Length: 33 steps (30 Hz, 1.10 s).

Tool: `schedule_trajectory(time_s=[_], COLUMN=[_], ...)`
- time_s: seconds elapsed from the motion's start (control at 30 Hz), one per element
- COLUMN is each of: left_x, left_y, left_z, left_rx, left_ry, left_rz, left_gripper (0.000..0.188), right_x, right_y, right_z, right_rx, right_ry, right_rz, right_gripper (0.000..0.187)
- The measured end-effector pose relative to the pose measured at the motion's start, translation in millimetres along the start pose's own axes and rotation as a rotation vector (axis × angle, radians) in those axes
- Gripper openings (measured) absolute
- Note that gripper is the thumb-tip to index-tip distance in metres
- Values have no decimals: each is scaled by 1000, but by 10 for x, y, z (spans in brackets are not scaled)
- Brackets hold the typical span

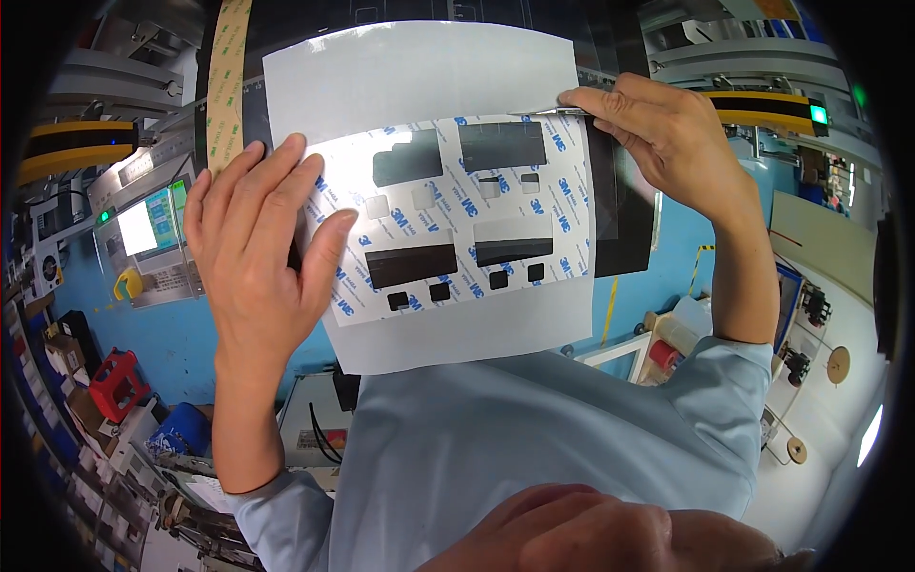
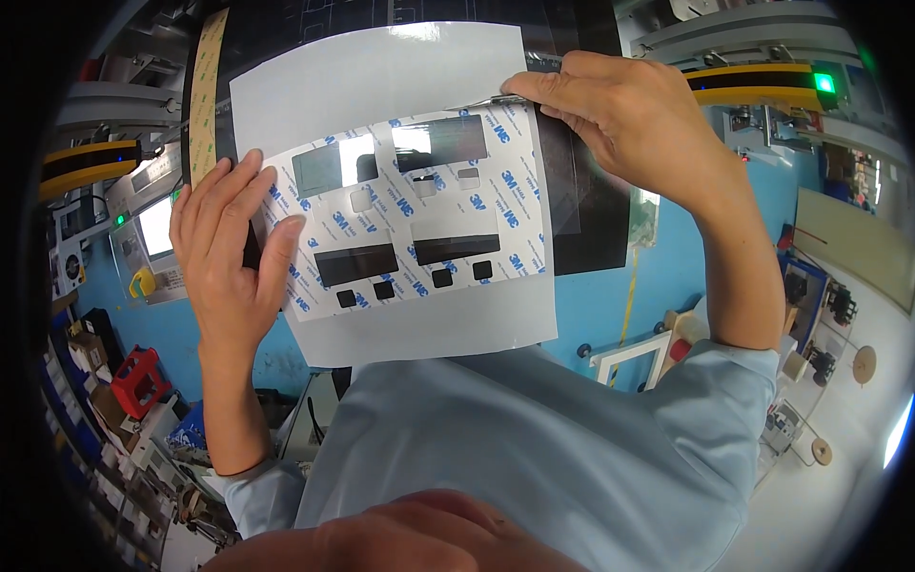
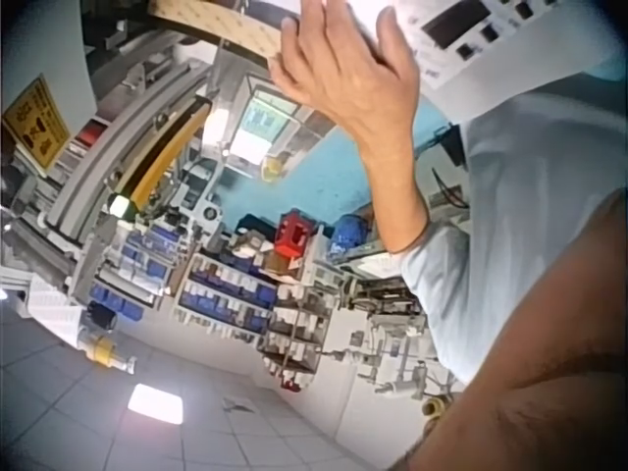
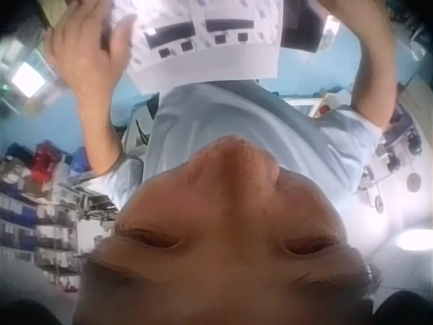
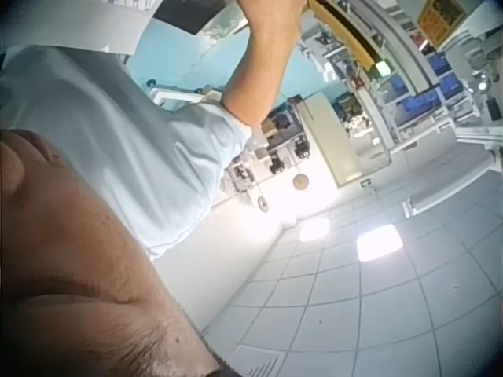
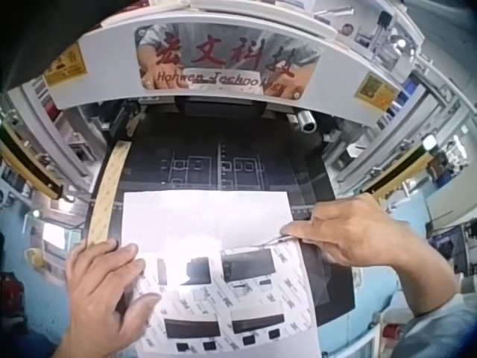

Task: Operate an industrial machine to press and cut adhesive sheets, then peel off the excess material and inspect the result.

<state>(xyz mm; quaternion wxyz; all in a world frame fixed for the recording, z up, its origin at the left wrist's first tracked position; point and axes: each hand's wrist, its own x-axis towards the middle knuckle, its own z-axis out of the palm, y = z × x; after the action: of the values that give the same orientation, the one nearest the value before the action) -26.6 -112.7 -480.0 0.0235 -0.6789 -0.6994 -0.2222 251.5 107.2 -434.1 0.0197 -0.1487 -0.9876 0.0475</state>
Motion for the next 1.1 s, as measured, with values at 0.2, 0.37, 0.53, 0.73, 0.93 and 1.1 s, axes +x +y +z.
schedule_trajectory(time_s=[0.2,0.37,0.53,0.73,0.93,1.1], left_x=[4,7,32,291,794,984], left_y=[15,17,9,-15,415,520], left_z=[-12,-16,-41,-101,279,515], left_rx=[8,5,-16,-173,-320,-322], left_ry=[-18,-23,-24,8,16,56], left_rz=[-8,-14,-8,46,280,217], left_gripper=[36,37,36,29,20,14], right_x=[-27,-46,-53,-124,-13,54], right_y=[29,40,70,-29,-252,-302], right_z=[13,3,-43,-18,193,250], right_rx=[17,27,26,364,386,357], right_ry=[35,51,12,84,227,271], right_rz=[-24,-24,-23,299,338,393], right_gripper=[45,45,38,24,24,29])
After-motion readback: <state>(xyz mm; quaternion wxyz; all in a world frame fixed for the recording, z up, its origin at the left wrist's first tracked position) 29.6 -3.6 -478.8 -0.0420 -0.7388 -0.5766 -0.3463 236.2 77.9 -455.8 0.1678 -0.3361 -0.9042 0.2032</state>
